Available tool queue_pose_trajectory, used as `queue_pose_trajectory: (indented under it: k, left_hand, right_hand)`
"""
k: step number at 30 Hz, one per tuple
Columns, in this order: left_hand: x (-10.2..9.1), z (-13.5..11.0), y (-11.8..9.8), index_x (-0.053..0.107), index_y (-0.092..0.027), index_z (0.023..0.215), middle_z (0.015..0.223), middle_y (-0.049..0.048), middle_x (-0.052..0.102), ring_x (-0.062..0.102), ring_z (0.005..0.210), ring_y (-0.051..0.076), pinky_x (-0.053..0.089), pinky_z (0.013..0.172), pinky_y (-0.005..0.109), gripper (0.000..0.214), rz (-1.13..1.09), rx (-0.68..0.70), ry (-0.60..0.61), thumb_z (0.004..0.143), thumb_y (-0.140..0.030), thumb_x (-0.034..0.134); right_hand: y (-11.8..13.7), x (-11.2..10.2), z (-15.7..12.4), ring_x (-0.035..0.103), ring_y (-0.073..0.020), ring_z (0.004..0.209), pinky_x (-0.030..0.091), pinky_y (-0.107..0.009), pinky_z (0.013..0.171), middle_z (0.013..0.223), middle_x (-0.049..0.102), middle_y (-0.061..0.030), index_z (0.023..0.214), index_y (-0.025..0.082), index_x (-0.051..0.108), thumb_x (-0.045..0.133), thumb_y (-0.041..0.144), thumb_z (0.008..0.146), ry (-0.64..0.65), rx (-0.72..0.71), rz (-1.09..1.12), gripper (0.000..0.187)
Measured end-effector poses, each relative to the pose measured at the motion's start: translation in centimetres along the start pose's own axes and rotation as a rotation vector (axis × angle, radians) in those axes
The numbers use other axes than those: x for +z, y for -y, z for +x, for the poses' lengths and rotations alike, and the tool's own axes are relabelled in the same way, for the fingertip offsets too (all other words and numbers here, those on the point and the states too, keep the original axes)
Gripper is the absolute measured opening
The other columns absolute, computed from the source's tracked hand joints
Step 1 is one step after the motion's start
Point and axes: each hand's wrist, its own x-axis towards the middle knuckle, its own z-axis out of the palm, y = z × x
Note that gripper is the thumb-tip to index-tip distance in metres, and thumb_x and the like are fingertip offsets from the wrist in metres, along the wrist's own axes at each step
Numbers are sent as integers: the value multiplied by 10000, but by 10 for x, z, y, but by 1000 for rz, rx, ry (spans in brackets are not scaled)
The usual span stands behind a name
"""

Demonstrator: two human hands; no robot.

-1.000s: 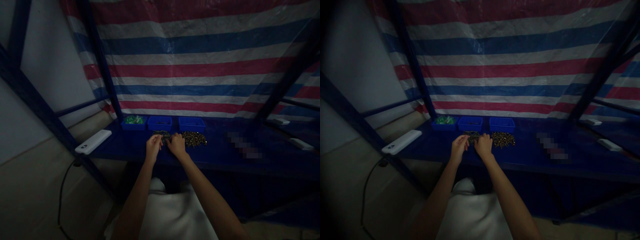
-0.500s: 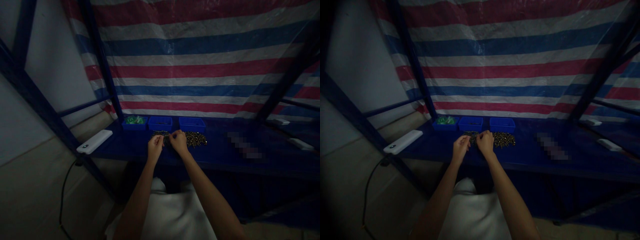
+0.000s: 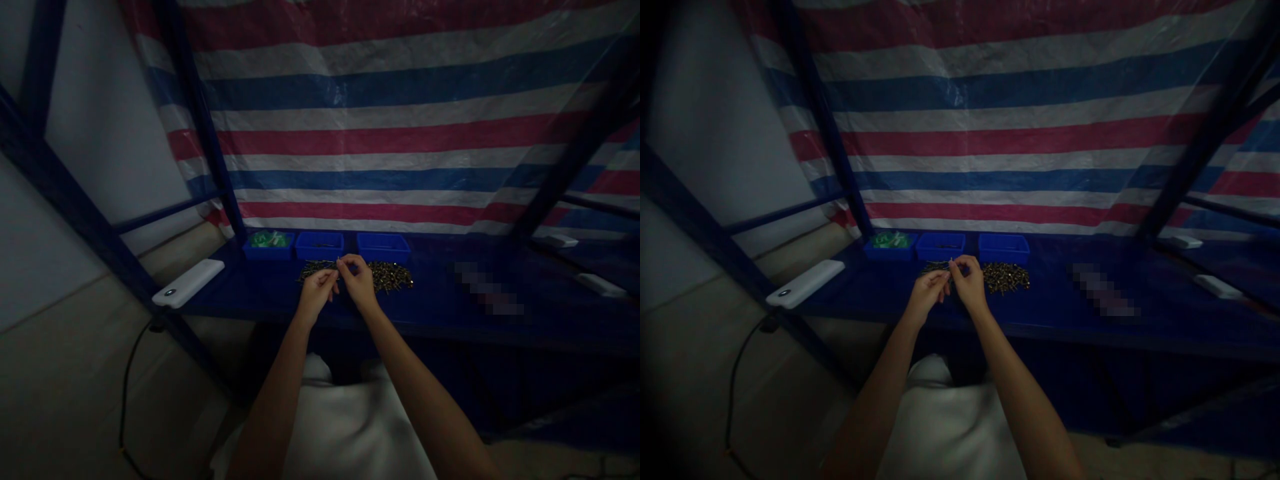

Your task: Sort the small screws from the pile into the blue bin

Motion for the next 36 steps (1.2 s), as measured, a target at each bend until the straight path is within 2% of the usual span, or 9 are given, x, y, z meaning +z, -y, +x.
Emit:
queue_pose_trajectory:
  k: [6,12,16,22,25,29,31,33,36]
  left_hand:
    - [4,0,2,592,-147,763,501,-35,523,392,357,45,276,384,191,291,-44,20,14,694,-429,610]
    - [3,5,-6,600,-139,704,472,-36,506,380,346,43,258,370,187,259,-7,-49,-64,685,-398,614]
    - [-5,12,-29,610,-134,682,462,-34,508,380,342,42,264,369,186,223,24,-40,-119,685,-357,620]
    - [-18,11,-74,644,-165,831,503,-29,528,393,365,43,277,380,186,260,2,225,-62,719,-397,604]
    - [-20,19,-73,649,-167,794,500,-22,531,401,374,52,293,394,189,223,137,230,-17,726,-374,600]
    - [-22,31,-65,635,-163,664,480,-11,530,447,424,71,314,424,187,131,372,219,-25,712,-283,612]
    - [-24,29,-68,639,-164,690,498,-8,541,445,418,67,317,420,188,122,325,197,42,713,-283,620]
    - [-28,23,-75,638,-169,732,502,-14,530,423,395,56,304,400,187,137,155,180,111,719,-305,628]
    - [-36,14,-83,607,-195,742,442,-56,421,336,346,31,271,378,174,157,-218,245,67,756,-351,598]
  right_hand:
    - [4,-1,-2,538,-139,767,418,-256,642,843,578,-35,743,185,576,543,366,766,-4,16,29,186]
    - [8,-11,-4,539,-146,772,413,-256,621,847,577,-39,785,186,579,516,379,786,-29,4,-22,203]
    - [-1,-21,-9,534,-155,785,414,-273,654,850,574,-44,806,188,577,495,371,803,-102,-40,-106,200]
    - [-11,-25,-13,533,-155,763,418,-278,655,844,571,-46,807,182,578,486,352,811,-119,-40,-121,193]
    - [-11,-26,-14,530,-150,749,415,-271,650,822,566,-39,804,184,576,480,345,814,-112,-36,-132,188]
    - [-11,-26,-15,525,-146,747,411,-265,659,814,569,-33,812,189,571,475,330,817,-94,-34,-168,171]
    - [-11,-26,-16,522,-144,743,409,-265,666,818,572,-33,817,187,571,471,320,819,-86,-33,-176,167]
    - [-12,-26,-16,521,-141,735,407,-263,667,816,573,-33,818,184,572,467,311,822,-78,-39,-182,164]
    - [-13,-26,-16,520,-138,733,403,-258,667,815,572,-31,816,181,572,469,301,821,-66,-47,-190,158]
